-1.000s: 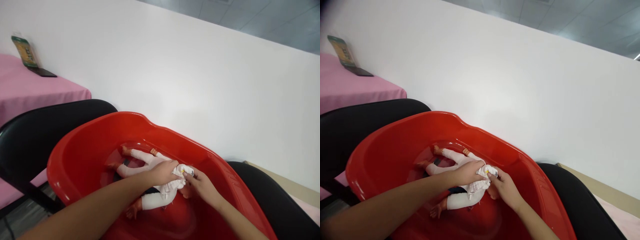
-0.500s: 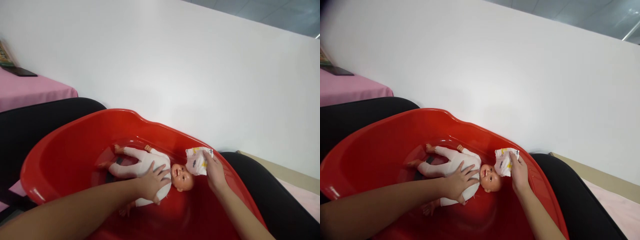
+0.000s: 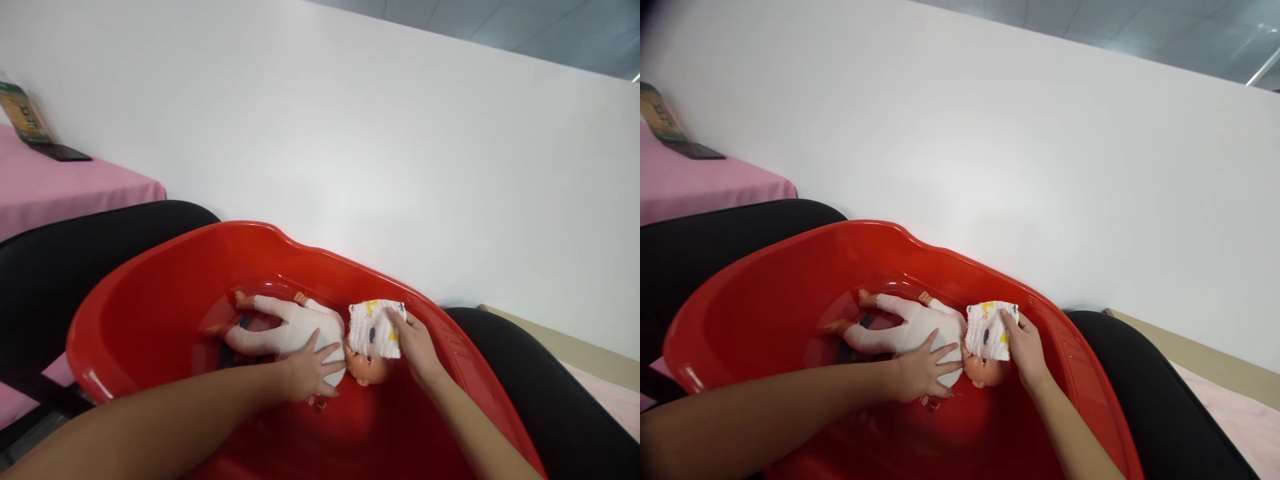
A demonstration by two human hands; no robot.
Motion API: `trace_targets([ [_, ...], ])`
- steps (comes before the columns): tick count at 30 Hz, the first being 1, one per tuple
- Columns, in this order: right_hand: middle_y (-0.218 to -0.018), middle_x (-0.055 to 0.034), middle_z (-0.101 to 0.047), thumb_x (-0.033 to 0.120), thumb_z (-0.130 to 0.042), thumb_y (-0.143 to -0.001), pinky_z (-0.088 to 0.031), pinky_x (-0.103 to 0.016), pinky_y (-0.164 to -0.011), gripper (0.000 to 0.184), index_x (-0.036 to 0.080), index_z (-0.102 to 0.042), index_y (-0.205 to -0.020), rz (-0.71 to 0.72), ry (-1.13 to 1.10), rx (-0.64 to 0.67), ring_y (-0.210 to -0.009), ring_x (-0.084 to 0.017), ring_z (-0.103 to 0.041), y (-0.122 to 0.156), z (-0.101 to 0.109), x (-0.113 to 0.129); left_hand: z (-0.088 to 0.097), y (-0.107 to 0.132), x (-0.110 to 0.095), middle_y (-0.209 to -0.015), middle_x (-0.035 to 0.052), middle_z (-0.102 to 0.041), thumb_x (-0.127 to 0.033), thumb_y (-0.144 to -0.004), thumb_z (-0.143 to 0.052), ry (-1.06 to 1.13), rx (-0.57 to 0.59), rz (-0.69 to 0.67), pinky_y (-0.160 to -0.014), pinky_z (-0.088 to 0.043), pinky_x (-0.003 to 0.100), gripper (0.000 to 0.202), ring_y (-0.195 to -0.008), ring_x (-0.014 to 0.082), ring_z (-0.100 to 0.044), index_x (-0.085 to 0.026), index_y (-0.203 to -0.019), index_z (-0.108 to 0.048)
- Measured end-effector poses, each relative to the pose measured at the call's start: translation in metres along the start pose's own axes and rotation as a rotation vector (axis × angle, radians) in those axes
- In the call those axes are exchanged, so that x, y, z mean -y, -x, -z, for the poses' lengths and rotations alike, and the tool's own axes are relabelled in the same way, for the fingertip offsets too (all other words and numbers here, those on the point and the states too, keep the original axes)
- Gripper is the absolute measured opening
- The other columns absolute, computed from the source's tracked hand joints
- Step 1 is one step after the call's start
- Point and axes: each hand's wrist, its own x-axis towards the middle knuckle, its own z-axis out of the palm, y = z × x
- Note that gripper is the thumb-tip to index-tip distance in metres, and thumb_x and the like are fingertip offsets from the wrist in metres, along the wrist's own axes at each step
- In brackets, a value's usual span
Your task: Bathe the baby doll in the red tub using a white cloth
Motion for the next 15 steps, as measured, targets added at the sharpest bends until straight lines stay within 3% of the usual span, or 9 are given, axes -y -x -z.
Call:
trace_targets([
  [4,-0.094,-0.0098,-0.081,0.071,-0.087,-0.074,-0.056,-0.035,-0.077,0.064,0.013,-0.078,-0.099,0.001,-0.011,0.01,-0.085,-0.026,-0.071,-0.001,0.0,-0.001,-0.006,-0.003,0.007,-0.162,-0.0085,-0.049,-0.034,-0.089,-0.067,-0.101,0.013,-0.06,-0.116,-0.036,0.071,0.029,-0.167,0.0368,-0.021,-0.045,-0.113,-0.08],
  [7,-0.099,-0.0107,-0.082,0.072,-0.087,-0.074,-0.057,-0.036,-0.082,0.065,0.014,-0.079,-0.101,0.006,0.016,0.022,-0.092,-0.028,-0.073,-0.001,-0.001,-0.001,-0.009,-0.002,0.015,-0.166,-0.0111,-0.044,-0.036,-0.095,-0.055,-0.214,-0.009,-0.067,-0.113,-0.045,0.067,0.036,-0.169,0.031,-0.018,-0.049,-0.119,-0.079],
  [11,-0.107,-0.0116,-0.083,0.073,-0.086,-0.074,-0.057,-0.038,-0.087,0.066,0.015,-0.08,-0.105,0.01,0.039,0.042,-0.102,-0.031,-0.074,0.0,-0.004,0.0,-0.004,0.0,0.024,-0.172,-0.0127,-0.04,-0.033,-0.104,-0.047,-0.165,-0.067,0.0,-0.131,-0.029,0.06,0.041,-0.169,0.0261,-0.017,-0.053,-0.128,-0.073],
  [13,-0.108,-0.0119,-0.083,0.074,-0.086,-0.074,-0.057,-0.038,-0.088,0.067,0.015,-0.08,-0.106,0.022,0.044,0.049,-0.104,-0.032,-0.074,0.001,-0.004,0.001,-0.001,0.0,0.029,-0.173,-0.0104,-0.039,-0.036,-0.108,-0.046,-0.174,-0.108,0.021,-0.133,-0.024,0.063,0.038,-0.168,0.0303,-0.022,-0.051,-0.13,-0.072],
  [15,-0.11,-0.0119,-0.083,0.074,-0.086,-0.074,-0.057,-0.038,-0.09,0.067,0.015,-0.08,-0.106,0.03,0.046,0.047,-0.106,-0.032,-0.074,0.002,-0.005,0.002,0.001,-0.003,0.035,-0.173,-0.0051,-0.04,-0.04,-0.11,-0.046,-0.252,-0.172,0.006,-0.129,-0.029,0.067,0.034,-0.164,0.0356,-0.03,-0.045,-0.131,-0.072],
])
